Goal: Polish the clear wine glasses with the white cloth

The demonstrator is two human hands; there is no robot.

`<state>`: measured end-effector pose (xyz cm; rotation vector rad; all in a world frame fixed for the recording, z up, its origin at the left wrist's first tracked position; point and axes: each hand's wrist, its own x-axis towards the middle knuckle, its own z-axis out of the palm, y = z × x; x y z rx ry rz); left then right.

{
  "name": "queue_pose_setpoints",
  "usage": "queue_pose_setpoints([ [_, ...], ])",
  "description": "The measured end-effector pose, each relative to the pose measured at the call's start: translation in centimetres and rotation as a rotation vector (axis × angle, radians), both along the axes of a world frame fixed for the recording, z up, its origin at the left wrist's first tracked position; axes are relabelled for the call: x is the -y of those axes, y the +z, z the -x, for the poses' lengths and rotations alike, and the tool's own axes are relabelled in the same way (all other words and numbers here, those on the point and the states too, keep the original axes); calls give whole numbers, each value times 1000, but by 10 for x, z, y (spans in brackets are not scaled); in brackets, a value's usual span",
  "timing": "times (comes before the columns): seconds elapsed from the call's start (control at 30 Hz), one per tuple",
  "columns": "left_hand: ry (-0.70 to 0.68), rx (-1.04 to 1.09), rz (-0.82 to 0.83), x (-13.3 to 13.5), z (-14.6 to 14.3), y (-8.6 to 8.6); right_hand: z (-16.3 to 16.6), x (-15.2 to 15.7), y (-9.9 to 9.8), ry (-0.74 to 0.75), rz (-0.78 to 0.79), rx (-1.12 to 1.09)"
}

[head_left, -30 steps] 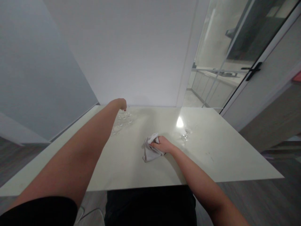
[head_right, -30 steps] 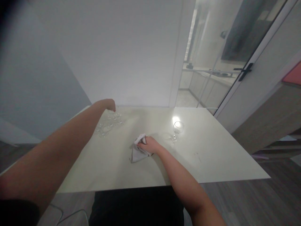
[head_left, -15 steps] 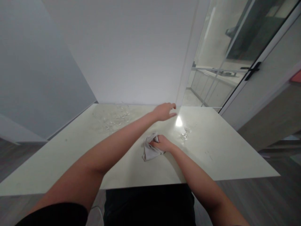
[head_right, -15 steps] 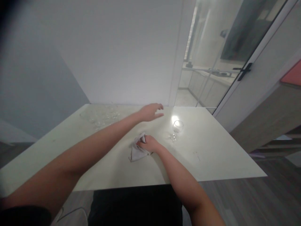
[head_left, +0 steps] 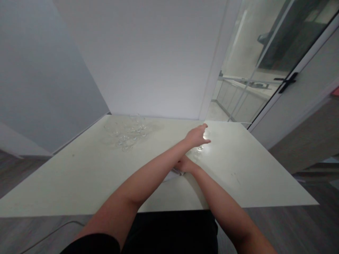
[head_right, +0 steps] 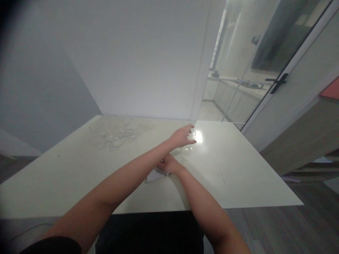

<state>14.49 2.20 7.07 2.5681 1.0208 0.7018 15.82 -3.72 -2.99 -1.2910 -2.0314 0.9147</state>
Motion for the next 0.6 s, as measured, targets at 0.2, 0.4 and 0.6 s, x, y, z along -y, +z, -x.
queue_pose_setpoints([
  [0.2,387,-410,-23,-40,92,34,5,-2,5,45,-93,147],
  [0.4,530,-690,67,-73,179,47,4,-1,5,48,-71,111],
  [0.6,639,-713,68,-72,216,48,2,-2,0,38,-67,122],
])
